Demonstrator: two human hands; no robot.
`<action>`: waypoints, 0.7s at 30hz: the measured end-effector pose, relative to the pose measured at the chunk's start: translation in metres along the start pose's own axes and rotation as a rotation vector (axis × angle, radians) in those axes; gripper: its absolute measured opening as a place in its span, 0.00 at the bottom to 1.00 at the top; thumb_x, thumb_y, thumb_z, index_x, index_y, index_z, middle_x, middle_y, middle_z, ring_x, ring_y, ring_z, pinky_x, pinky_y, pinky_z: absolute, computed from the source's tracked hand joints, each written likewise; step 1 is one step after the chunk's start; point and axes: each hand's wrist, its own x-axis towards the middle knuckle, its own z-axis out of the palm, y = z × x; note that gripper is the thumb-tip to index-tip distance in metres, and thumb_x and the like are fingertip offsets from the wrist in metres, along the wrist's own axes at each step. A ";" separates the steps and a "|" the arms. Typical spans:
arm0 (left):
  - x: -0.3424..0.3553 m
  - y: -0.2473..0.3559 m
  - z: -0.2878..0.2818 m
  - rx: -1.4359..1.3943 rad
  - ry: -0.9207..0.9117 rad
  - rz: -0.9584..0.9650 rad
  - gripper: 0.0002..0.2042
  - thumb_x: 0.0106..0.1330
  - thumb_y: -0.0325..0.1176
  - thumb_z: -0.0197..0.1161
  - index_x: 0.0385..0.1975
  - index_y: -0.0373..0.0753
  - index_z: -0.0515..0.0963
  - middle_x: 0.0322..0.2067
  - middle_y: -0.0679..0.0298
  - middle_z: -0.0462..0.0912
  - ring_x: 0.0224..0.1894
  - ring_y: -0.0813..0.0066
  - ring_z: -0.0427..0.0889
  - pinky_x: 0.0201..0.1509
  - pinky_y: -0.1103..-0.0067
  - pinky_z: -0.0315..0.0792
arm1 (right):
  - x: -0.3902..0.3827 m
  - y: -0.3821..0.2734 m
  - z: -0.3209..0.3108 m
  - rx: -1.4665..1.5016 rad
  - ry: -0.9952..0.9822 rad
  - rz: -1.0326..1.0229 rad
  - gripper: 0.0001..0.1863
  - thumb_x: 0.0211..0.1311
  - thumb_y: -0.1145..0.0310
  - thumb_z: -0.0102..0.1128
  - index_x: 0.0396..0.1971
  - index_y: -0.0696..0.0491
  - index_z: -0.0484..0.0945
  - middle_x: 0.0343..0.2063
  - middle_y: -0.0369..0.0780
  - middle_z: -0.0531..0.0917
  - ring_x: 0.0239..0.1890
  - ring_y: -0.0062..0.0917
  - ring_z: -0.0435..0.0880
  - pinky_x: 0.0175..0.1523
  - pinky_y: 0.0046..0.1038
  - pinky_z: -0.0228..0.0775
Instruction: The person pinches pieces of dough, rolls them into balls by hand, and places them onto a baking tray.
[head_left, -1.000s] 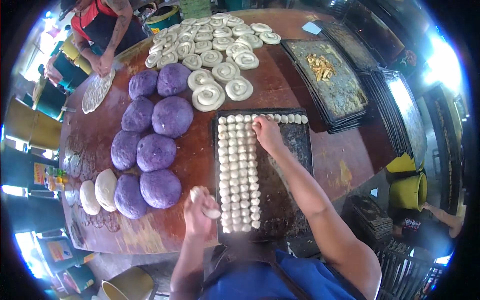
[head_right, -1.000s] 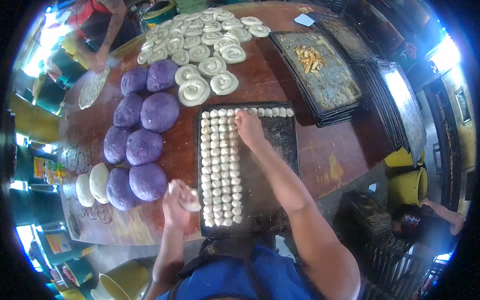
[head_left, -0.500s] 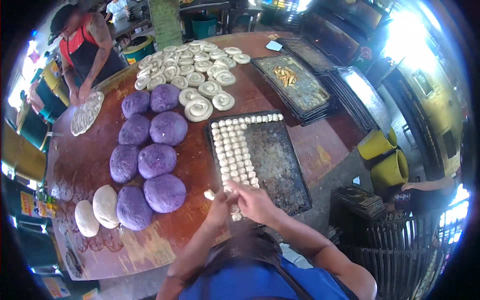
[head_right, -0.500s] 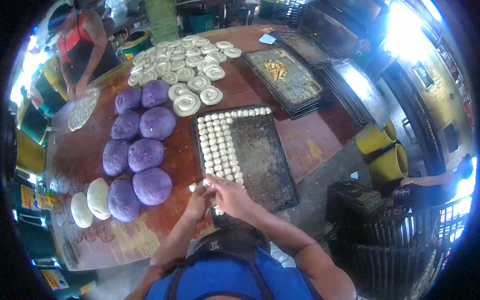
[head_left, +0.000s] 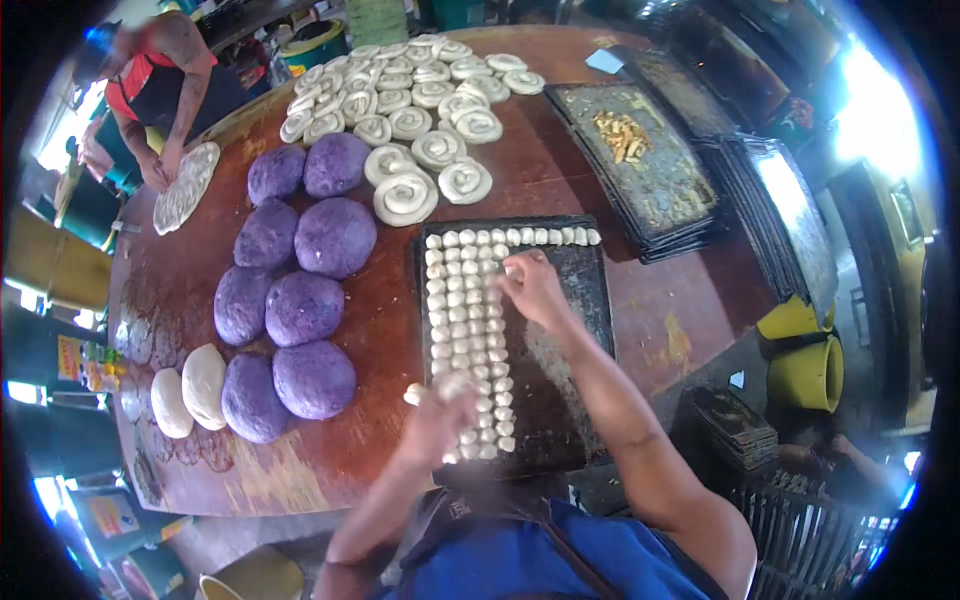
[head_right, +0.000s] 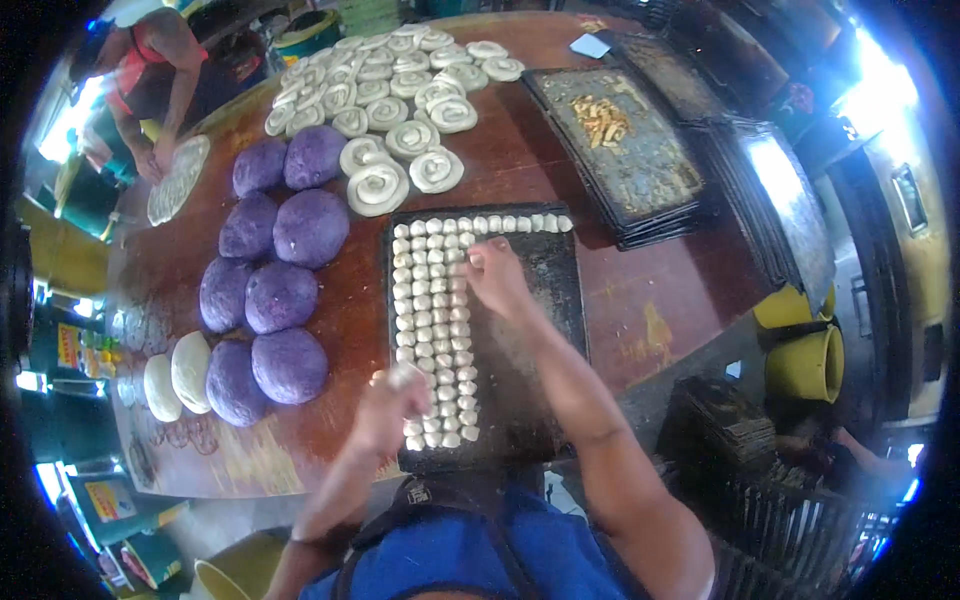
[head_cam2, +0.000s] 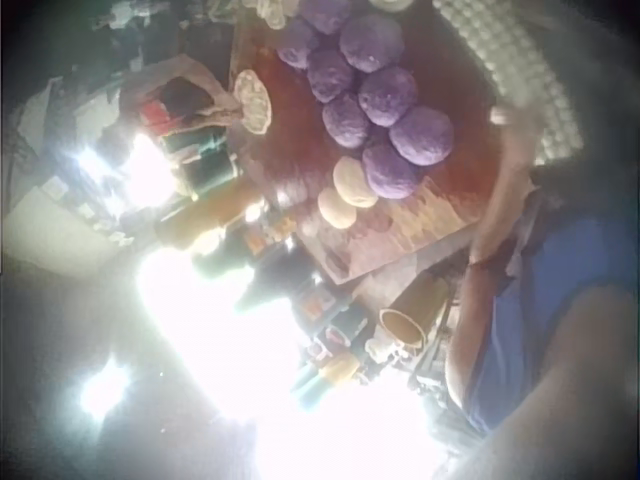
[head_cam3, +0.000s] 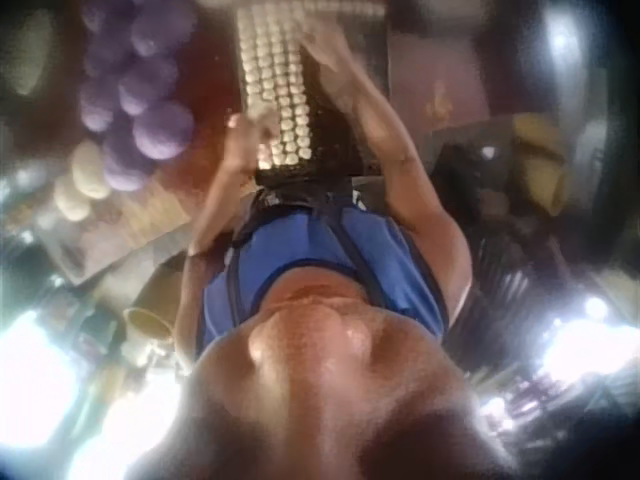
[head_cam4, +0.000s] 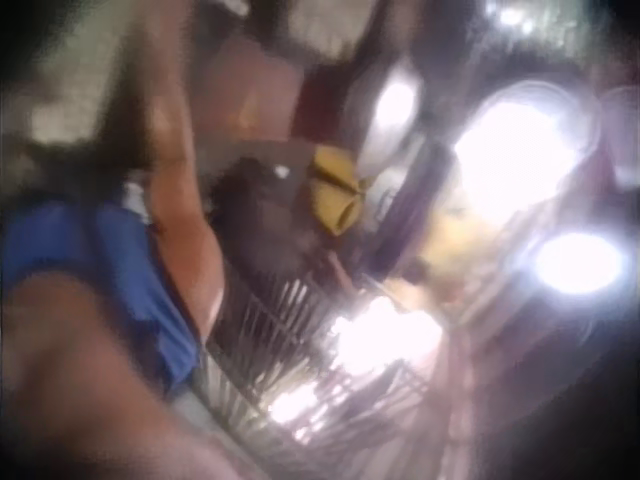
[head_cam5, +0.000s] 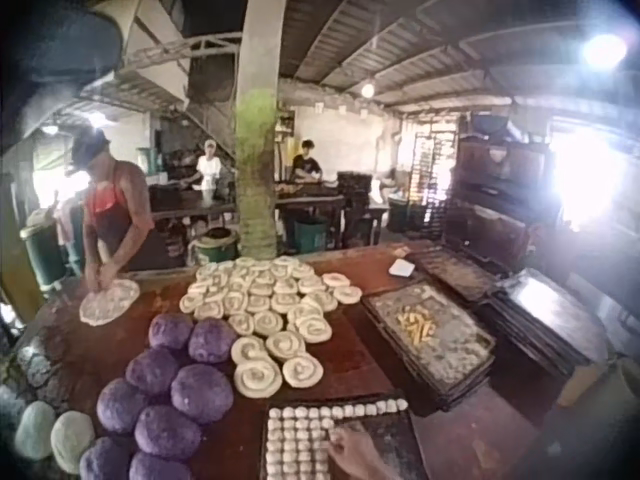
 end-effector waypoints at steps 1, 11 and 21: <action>0.002 -0.012 0.006 -0.137 -0.141 0.059 0.07 0.71 0.29 0.50 0.37 0.33 0.72 0.22 0.69 0.74 0.24 0.81 0.72 0.28 0.82 0.66 | 0.011 0.015 0.006 0.009 -0.018 0.009 0.11 0.59 0.67 0.60 0.37 0.58 0.78 0.34 0.48 0.81 0.39 0.38 0.81 0.46 0.39 0.74; -0.002 -0.031 -0.018 0.202 -0.010 0.677 0.30 0.65 0.26 0.56 0.67 0.37 0.55 0.54 0.56 0.71 0.44 0.70 0.79 0.49 0.72 0.75 | -0.091 -0.143 -0.081 0.197 -0.420 -0.155 0.23 0.59 0.63 0.64 0.52 0.57 0.72 0.44 0.50 0.79 0.40 0.38 0.83 0.45 0.36 0.75; -0.015 -0.031 -0.012 -0.220 -0.378 0.187 0.12 0.69 0.25 0.49 0.50 0.34 0.71 0.40 0.63 0.78 0.39 0.76 0.77 0.39 0.79 0.72 | -0.168 -0.163 -0.043 0.122 -0.001 -0.126 0.15 0.54 0.76 0.62 0.43 0.56 0.79 0.35 0.45 0.84 0.28 0.35 0.84 0.34 0.30 0.78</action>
